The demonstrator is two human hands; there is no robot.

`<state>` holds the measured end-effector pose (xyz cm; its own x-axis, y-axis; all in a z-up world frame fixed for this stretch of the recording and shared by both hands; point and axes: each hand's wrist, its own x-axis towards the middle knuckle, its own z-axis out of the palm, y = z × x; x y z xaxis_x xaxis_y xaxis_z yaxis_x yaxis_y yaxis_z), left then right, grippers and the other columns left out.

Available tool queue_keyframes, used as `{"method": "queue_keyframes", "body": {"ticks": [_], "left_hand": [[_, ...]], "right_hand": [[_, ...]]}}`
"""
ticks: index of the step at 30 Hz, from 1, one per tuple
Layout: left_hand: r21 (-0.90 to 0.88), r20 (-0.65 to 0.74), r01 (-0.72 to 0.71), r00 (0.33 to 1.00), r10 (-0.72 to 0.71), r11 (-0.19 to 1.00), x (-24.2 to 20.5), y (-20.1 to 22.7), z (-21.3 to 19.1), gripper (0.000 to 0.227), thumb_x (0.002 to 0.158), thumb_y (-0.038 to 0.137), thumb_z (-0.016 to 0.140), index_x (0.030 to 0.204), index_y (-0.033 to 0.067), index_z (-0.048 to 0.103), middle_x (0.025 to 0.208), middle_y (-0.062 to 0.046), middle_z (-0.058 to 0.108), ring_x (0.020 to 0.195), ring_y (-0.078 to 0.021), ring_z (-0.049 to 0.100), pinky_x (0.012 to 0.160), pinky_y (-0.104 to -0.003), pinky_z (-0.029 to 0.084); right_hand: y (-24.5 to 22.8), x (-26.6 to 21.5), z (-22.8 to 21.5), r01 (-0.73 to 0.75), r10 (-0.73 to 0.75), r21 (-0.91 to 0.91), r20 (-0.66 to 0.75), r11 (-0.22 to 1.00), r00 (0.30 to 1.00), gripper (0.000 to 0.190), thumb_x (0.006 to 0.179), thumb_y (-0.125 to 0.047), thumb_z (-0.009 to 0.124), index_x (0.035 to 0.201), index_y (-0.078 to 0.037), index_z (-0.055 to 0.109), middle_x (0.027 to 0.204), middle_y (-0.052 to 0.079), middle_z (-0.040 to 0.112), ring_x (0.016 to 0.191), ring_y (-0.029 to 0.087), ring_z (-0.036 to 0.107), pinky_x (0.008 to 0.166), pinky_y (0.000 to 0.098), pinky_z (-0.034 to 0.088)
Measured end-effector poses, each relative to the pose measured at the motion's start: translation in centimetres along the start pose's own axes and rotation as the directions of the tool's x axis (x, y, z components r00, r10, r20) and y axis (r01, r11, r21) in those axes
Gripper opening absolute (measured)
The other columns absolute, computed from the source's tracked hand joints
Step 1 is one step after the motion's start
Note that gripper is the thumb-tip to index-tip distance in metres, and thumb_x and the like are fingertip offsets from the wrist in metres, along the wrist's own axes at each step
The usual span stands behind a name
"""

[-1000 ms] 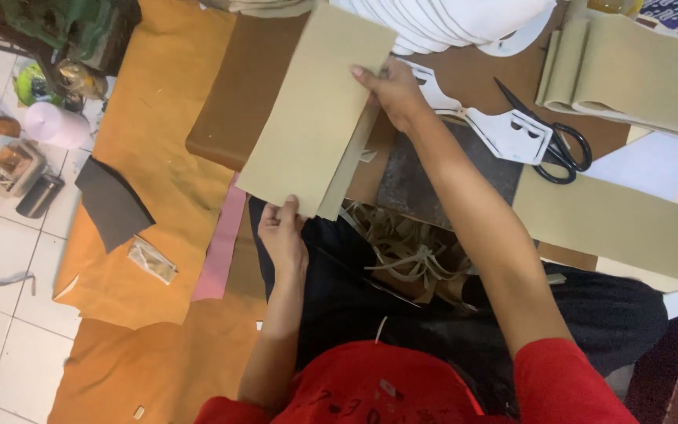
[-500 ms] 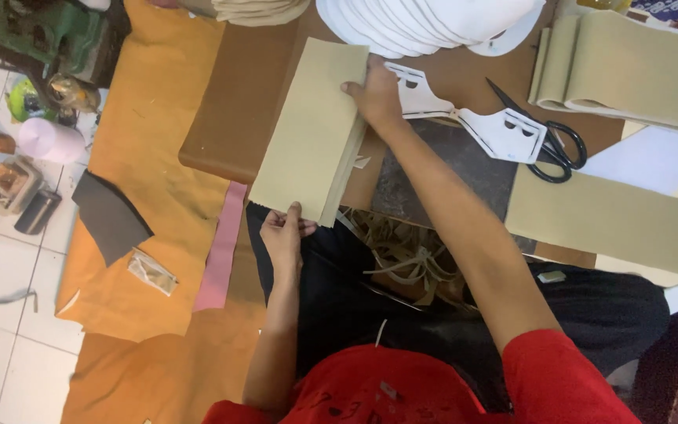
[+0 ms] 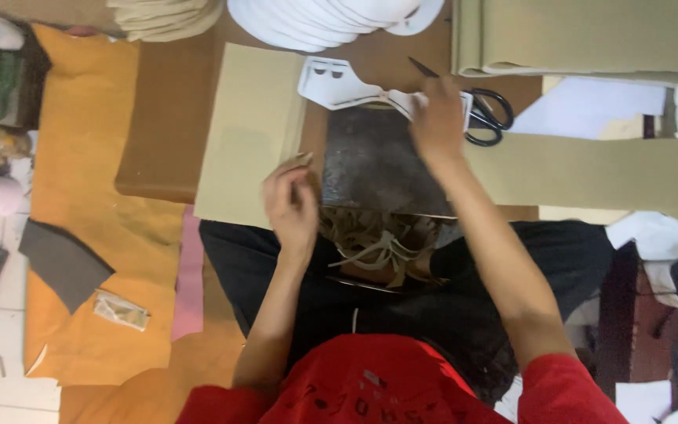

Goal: The person places a white template on a sheet of beige cardboard and uses scissors to cut around the template. They repeat this process with multiple sheets, stacking the cut pieces and discarding the excess material.

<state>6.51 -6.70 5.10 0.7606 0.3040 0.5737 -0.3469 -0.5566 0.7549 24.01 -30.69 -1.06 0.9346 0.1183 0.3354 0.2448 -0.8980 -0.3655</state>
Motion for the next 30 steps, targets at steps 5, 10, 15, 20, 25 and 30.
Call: {"method": "queue_keyframes", "body": {"ticks": [5,10,15,20,25,30], "left_hand": [[0.069,0.368,-0.07,0.929,0.039,0.995,-0.3,-3.5,10.3,0.023,0.1,0.007,0.056,0.121,0.0051,0.065,0.12,-0.014,0.066,0.113,-0.0354,0.062,0.096,-0.05,0.05],[0.106,0.598,-0.305,0.78,0.185,0.946,1.3,-5.8,19.4,0.039,0.105,0.012,0.062,0.143,0.0052,0.056,0.155,-0.017,0.045,0.141,-0.042,0.047,0.103,-0.059,0.049],[0.251,0.864,-0.456,0.503,0.015,0.854,5.7,-8.3,23.4,0.067,0.1,0.037,0.069,0.154,0.0107,0.04,0.157,-0.024,0.041,0.148,-0.0495,0.022,0.114,-0.078,0.014],[0.297,0.741,-0.53,0.653,0.159,0.794,6.3,-9.9,24.9,0.057,0.092,0.036,0.082,0.14,0.0157,0.06,0.152,-0.018,0.046,0.145,-0.0411,0.031,0.111,-0.066,0.024],[0.188,0.433,0.04,0.893,-0.12,0.981,0.5,-0.2,21.6,0.013,0.101,0.013,0.053,0.096,0.0059,0.063,0.1,-0.019,0.06,0.091,-0.041,0.057,0.069,-0.052,0.047],[0.039,0.708,0.965,0.157,-0.689,0.26,-5.6,0.4,23.6,0.075,0.085,0.037,0.068,0.144,-0.0054,0.049,0.128,-0.017,0.065,0.109,-0.0236,0.065,0.091,-0.036,0.052]], "right_hand": [[7.4,-3.1,-5.5,-0.14,0.142,-0.04,0.065,0.989,0.988,0.03,0.096,-0.028,0.079,0.108,-0.003,0.068,0.099,0.02,0.066,0.093,0.042,0.058,0.077,0.0527,0.046],[7.9,-5.2,-6.5,-0.33,0.307,0.117,0.181,0.937,0.934,0.035,0.094,-0.033,0.078,0.107,-0.003,0.066,0.093,0.015,0.076,0.087,0.037,0.07,0.071,0.0489,0.051],[8.8,-8.1,-9.3,-0.168,0.155,0.051,0.192,0.984,0.969,0.051,0.083,-0.04,0.09,0.111,-0.003,0.067,0.111,0.018,0.064,0.107,0.041,0.055,0.088,0.0482,0.046],[5.8,-9.7,-10.8,-0.106,0.112,0.154,-0.035,0.982,0.993,0.044,0.093,-0.023,0.081,0.118,0.004,0.057,0.118,0.022,0.048,0.113,0.041,0.049,0.095,0.0492,0.046],[10.4,-6.5,-8.8,-0.034,0.036,0.02,-0.072,0.999,0.997,0.026,0.102,-0.01,0.067,0.124,0.003,0.068,0.118,0.02,0.058,0.107,0.038,0.051,0.091,0.047,0.045],[14.6,-2.6,-6.4,0.12,-0.077,-0.145,0.274,0.982,0.959,0.042,0.101,-0.034,0.069,0.136,-0.012,0.067,0.116,0.017,0.069,0.105,0.042,0.053,0.084,0.0501,0.037]]}}
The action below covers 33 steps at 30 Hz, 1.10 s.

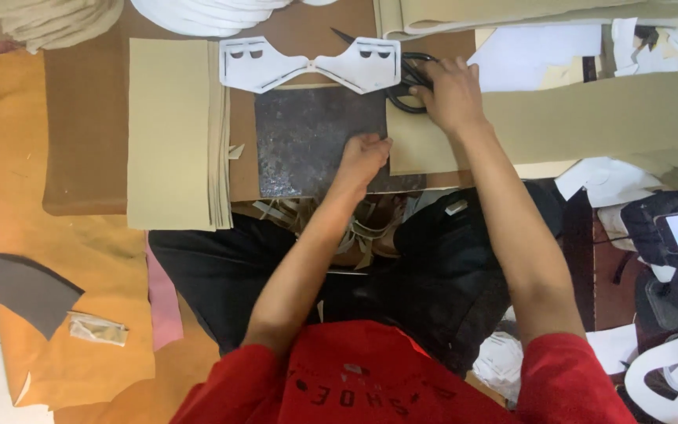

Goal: The person places a white template on a sheet of beige cardboard and uses scissors to cut around the template. They repeat this process with multiple sheets, stacking the cut pieces and discarding the excess material.

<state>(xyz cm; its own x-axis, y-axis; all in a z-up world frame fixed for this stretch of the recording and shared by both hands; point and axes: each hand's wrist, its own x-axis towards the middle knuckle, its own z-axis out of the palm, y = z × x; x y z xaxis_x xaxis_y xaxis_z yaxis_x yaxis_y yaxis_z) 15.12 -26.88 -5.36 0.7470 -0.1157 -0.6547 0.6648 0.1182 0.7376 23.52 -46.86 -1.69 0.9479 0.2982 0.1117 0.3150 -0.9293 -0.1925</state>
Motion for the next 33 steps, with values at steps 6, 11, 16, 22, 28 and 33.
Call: {"method": "queue_keyframes", "body": {"ticks": [6,11,16,22,28,33], "left_hand": [[0.183,0.043,-0.1,0.995,0.094,0.978,-1.4,1.9,1.0,0.079,0.096,0.04,0.056,0.152,-0.0118,0.038,0.136,-0.021,0.063,0.132,-0.0318,0.057,0.113,-0.041,0.037],[0.578,-0.059,-0.204,0.955,0.289,0.79,-1.2,2.0,1.6,0.033,0.099,0.042,0.055,0.087,0.0126,0.047,0.087,-0.003,0.047,0.08,-0.0263,0.048,0.07,-0.046,0.036],[0.648,-0.133,-0.144,0.946,0.296,0.748,-1.5,2.6,1.8,0.041,0.097,0.044,0.054,0.104,0.0073,0.073,0.108,-0.011,0.074,0.102,-0.0388,0.068,0.081,-0.057,0.051],[0.622,-0.141,-0.117,0.956,0.258,0.774,-1.4,2.8,2.3,0.035,0.099,0.038,0.056,0.101,0.0077,0.074,0.101,-0.012,0.076,0.095,-0.0402,0.07,0.072,-0.055,0.053],[0.652,-0.076,-0.167,0.956,0.283,0.74,-2.2,2.6,2.6,0.032,0.1,0.035,0.053,0.107,0.0067,0.065,0.102,-0.013,0.072,0.096,-0.0373,0.068,0.073,-0.053,0.053],[0.455,-0.096,-0.234,0.946,0.309,0.859,0.9,0.2,2.5,0.046,0.096,0.035,0.063,0.123,-0.0018,0.061,0.107,-0.025,0.07,0.108,-0.0439,0.07,0.088,-0.056,0.056]], "right_hand": [[0.8,2.2,-0.4,-0.037,0.025,0.045,0.229,0.998,0.973,0.019,0.106,-0.022,0.059,0.116,-0.006,0.061,0.113,0.022,0.066,0.105,0.046,0.056,0.086,0.0516,0.037],[2.5,3.0,1.6,-0.012,0.008,0.023,0.147,1.0,0.989,0.036,0.106,-0.028,0.06,0.138,-0.012,0.062,0.117,0.022,0.064,0.107,0.046,0.055,0.088,0.0508,0.036],[5.6,3.8,4.2,0.134,-0.142,-0.08,-0.101,0.988,0.985,0.022,0.103,-0.018,0.068,0.122,-0.008,0.07,0.105,0.018,0.059,0.1,0.041,0.054,0.087,0.0472,0.035],[3.5,2.7,2.9,0.129,-0.135,-0.04,-0.234,0.991,0.963,0.02,0.097,-0.011,0.075,0.117,-0.007,0.077,0.113,0.016,0.052,0.1,0.039,0.049,0.085,0.0499,0.044],[-3.0,-3.9,-0.9,-0.119,0.205,0.323,-0.249,0.939,0.947,0.01,0.102,-0.005,0.065,0.092,-0.004,0.062,0.089,0.018,0.06,0.083,0.038,0.057,0.067,0.0479,0.044],[-5.6,-6.6,-1.3,-0.272,0.367,0.387,-0.197,0.881,0.909,0.009,0.1,-0.01,0.071,0.105,-0.003,0.069,0.094,0.015,0.063,0.092,0.037,0.07,0.077,0.0415,0.056]]}}
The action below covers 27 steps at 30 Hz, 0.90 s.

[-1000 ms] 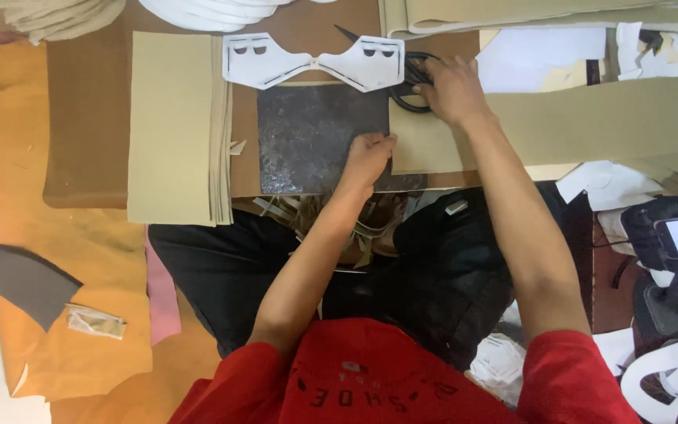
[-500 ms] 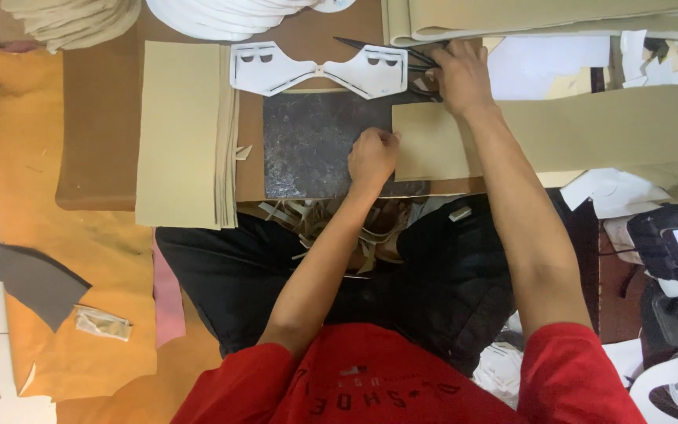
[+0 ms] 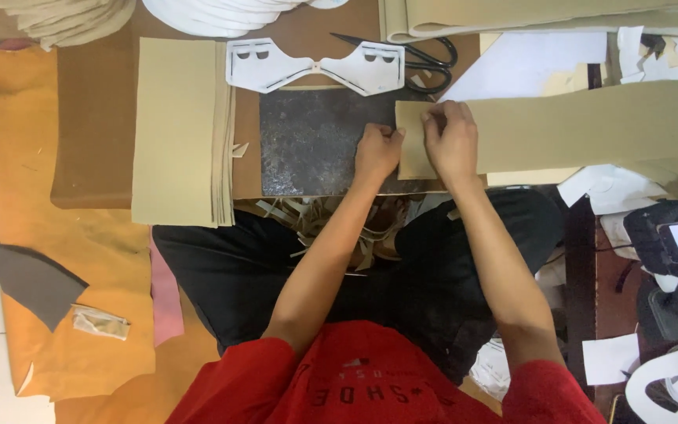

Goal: The person places a white template on a sheet of beige cardboard and uses scissors to cut around the template. They repeat this process with multiple sheets, stacking the cut pieces and discarding the excess material.

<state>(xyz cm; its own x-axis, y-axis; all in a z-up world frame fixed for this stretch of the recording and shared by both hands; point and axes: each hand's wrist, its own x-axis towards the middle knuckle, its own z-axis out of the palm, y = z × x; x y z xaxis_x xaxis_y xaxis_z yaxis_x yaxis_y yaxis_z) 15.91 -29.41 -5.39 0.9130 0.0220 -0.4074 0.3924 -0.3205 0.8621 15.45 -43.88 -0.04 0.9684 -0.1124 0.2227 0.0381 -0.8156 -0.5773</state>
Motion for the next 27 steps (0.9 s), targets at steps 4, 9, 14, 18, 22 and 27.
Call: {"method": "queue_keyframes", "body": {"ticks": [4,9,14,18,22,27], "left_hand": [[0.035,0.05,-0.062,0.997,0.06,0.997,1.9,-2.0,0.9,0.032,0.096,0.025,0.065,0.11,-0.0021,0.073,0.092,-0.019,0.075,0.087,-0.036,0.076,0.07,-0.044,0.062],[-0.171,0.045,-0.162,0.984,0.172,0.972,0.4,0.3,-1.8,0.044,0.089,0.022,0.08,0.116,-0.0114,0.07,0.1,-0.029,0.074,0.094,-0.0433,0.075,0.072,-0.049,0.064],[-0.241,0.008,-0.207,0.977,0.215,0.948,-4.3,2.2,-9.8,0.051,0.087,0.03,0.083,0.114,-0.0108,0.07,0.1,-0.029,0.074,0.096,-0.043,0.074,0.076,-0.05,0.063],[-0.078,-0.083,-0.104,0.992,0.098,0.992,-3.8,-2.3,-18.3,0.05,0.087,0.03,0.087,0.114,-0.0089,0.072,0.099,-0.026,0.075,0.092,-0.0373,0.075,0.074,-0.046,0.061],[-0.016,-0.192,-0.075,0.979,0.071,0.997,-2.4,-6.1,-21.1,0.049,0.084,0.027,0.09,0.112,-0.0095,0.072,0.098,-0.025,0.075,0.09,-0.0365,0.075,0.071,-0.046,0.061],[0.242,-0.375,-0.061,0.915,0.152,0.968,-2.2,-7.9,-20.4,0.031,0.084,0.027,0.089,0.1,0.0021,0.08,0.084,-0.017,0.075,0.082,-0.0389,0.075,0.064,-0.045,0.059]], "right_hand": [[0.4,-1.0,-0.6,-0.016,0.017,0.02,-0.014,1.0,1.0,0.009,0.097,-0.007,0.072,0.106,-0.004,0.072,0.095,0.012,0.064,0.094,0.036,0.071,0.075,0.0405,0.058],[-1.7,-2.9,-3.7,-0.036,0.065,0.133,-0.225,0.99,0.972,0.011,0.099,-0.003,0.068,0.109,-0.002,0.07,0.093,0.014,0.06,0.089,0.037,0.069,0.07,0.0397,0.059],[-2.9,-6.3,-4.6,-0.085,0.156,0.223,-0.325,0.971,0.933,0.008,0.105,-0.005,0.064,0.113,-0.004,0.063,0.096,0.009,0.054,0.088,0.025,0.064,0.072,0.0362,0.055],[-1.6,-7.9,-3.5,-0.081,0.127,0.153,-0.325,0.985,0.937,0.013,0.104,-0.001,0.063,0.115,-0.009,0.062,0.102,0.004,0.05,0.091,0.024,0.06,0.076,0.036,0.051],[-4.3,-7.3,-2.9,0.006,0.023,0.116,-0.249,0.993,0.968,0.017,0.102,0.004,0.062,0.115,-0.008,0.062,0.105,0.005,0.049,0.094,0.026,0.059,0.079,0.037,0.05],[-8.0,-7.1,-2.3,0.308,-0.307,-0.017,-0.139,0.951,0.941,0.011,0.097,0.003,0.072,0.103,-0.005,0.069,0.106,0.005,0.057,0.105,0.026,0.059,0.091,0.0394,0.046]]}}
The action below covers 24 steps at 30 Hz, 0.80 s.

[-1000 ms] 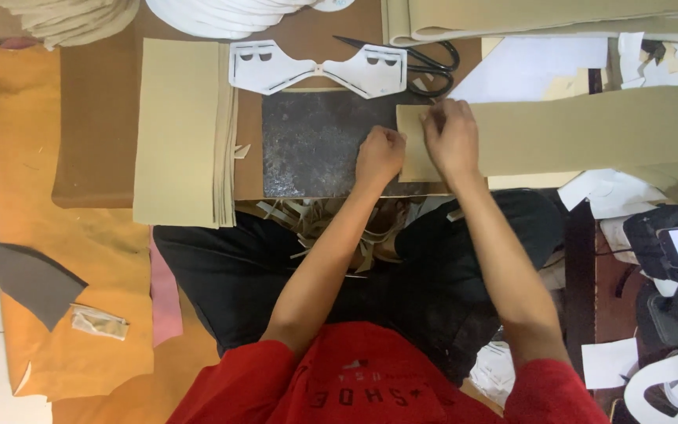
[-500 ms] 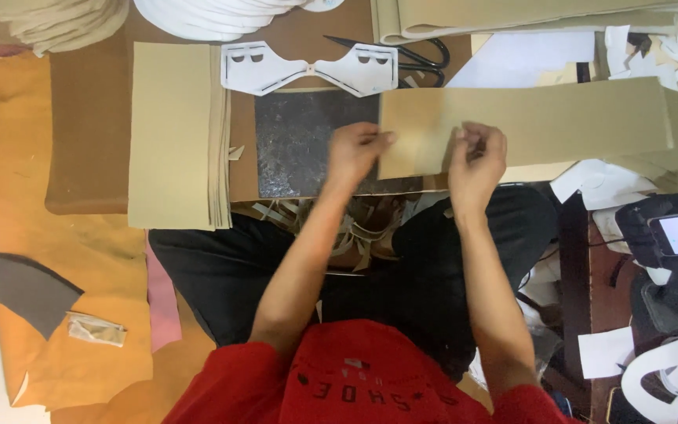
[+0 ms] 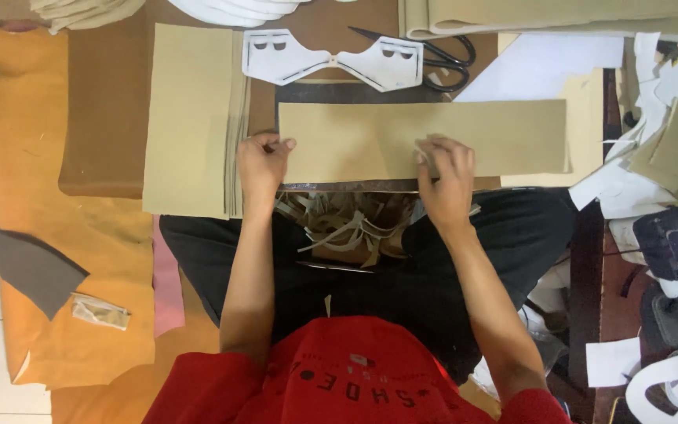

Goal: The person places a white template on a sheet of beige cardboard and uses scissors to cut around the template. They repeat this process with multiple sheets, stacking the cut pieces and discarding the excess material.

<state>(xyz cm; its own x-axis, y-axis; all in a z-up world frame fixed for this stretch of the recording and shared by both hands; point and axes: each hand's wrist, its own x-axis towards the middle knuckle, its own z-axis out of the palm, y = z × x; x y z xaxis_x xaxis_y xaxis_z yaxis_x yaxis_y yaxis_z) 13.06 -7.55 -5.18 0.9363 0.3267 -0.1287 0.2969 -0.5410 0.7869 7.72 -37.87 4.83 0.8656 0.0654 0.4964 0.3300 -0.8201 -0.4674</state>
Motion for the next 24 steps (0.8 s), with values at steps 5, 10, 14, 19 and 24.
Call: {"method": "queue_keyframes", "body": {"ticks": [5,10,14,19,24], "left_hand": [[0.169,-0.061,0.0,0.998,0.011,0.986,-0.8,3.5,-1.7,0.034,0.087,0.023,0.085,0.112,0.0011,0.077,0.093,-0.023,0.074,0.088,-0.0437,0.074,0.072,-0.05,0.059],[0.356,-0.14,-0.079,0.981,0.136,0.931,-1.2,7.9,-2.2,0.047,0.081,0.008,0.087,0.124,0.0018,0.07,0.105,-0.025,0.067,0.099,-0.0444,0.07,0.083,-0.052,0.057],[0.218,-0.204,-0.04,0.975,0.086,0.975,5.9,5.8,0.9,0.042,0.094,0.031,0.071,0.119,-0.0008,0.06,0.106,-0.024,0.07,0.1,-0.0456,0.069,0.081,-0.054,0.055],[0.044,-0.142,0.116,0.984,-0.109,0.992,11.0,5.0,1.5,0.053,0.099,0.042,0.06,0.121,0.0023,0.032,0.098,-0.018,0.074,0.085,-0.0404,0.072,0.065,-0.052,0.055],[-0.096,-0.431,0.08,0.895,-0.114,0.992,11.5,5.0,2.7,0.042,0.097,0.023,0.064,0.124,0.0077,0.036,0.091,-0.013,0.077,0.082,-0.0395,0.076,0.063,-0.054,0.056]], "right_hand": [[0.7,-0.5,1.5,-0.023,0.024,-0.036,0.038,0.999,0.999,0.01,0.097,-0.002,0.075,0.105,-0.008,0.071,0.102,0.003,0.058,0.102,0.025,0.058,0.089,0.0393,0.045],[4.6,3.2,4.3,-0.188,0.189,0.015,-0.056,0.982,0.98,0.017,0.099,-0.01,0.076,0.112,-0.005,0.068,0.1,0.011,0.062,0.093,0.032,0.059,0.083,0.0458,0.046],[8.3,7.8,8.0,-0.348,0.349,0.028,-0.023,0.937,0.937,0.035,0.094,-0.033,0.084,0.107,-0.004,0.068,0.102,0.014,0.065,0.098,0.032,0.063,0.083,0.044,0.051],[11.6,9.6,11.4,-0.459,0.458,0.014,0.036,0.888,0.888,0.04,0.085,-0.044,0.088,0.101,-0.011,0.071,0.095,0.006,0.064,0.095,0.023,0.061,0.081,0.038,0.052],[12.7,10.0,12.1,-0.36,0.356,0.09,0.062,0.929,0.933,0.021,0.087,-0.025,0.089,0.088,-0.014,0.071,0.079,0.0,0.065,0.087,0.023,0.056,0.076,0.0371,0.045]]}}
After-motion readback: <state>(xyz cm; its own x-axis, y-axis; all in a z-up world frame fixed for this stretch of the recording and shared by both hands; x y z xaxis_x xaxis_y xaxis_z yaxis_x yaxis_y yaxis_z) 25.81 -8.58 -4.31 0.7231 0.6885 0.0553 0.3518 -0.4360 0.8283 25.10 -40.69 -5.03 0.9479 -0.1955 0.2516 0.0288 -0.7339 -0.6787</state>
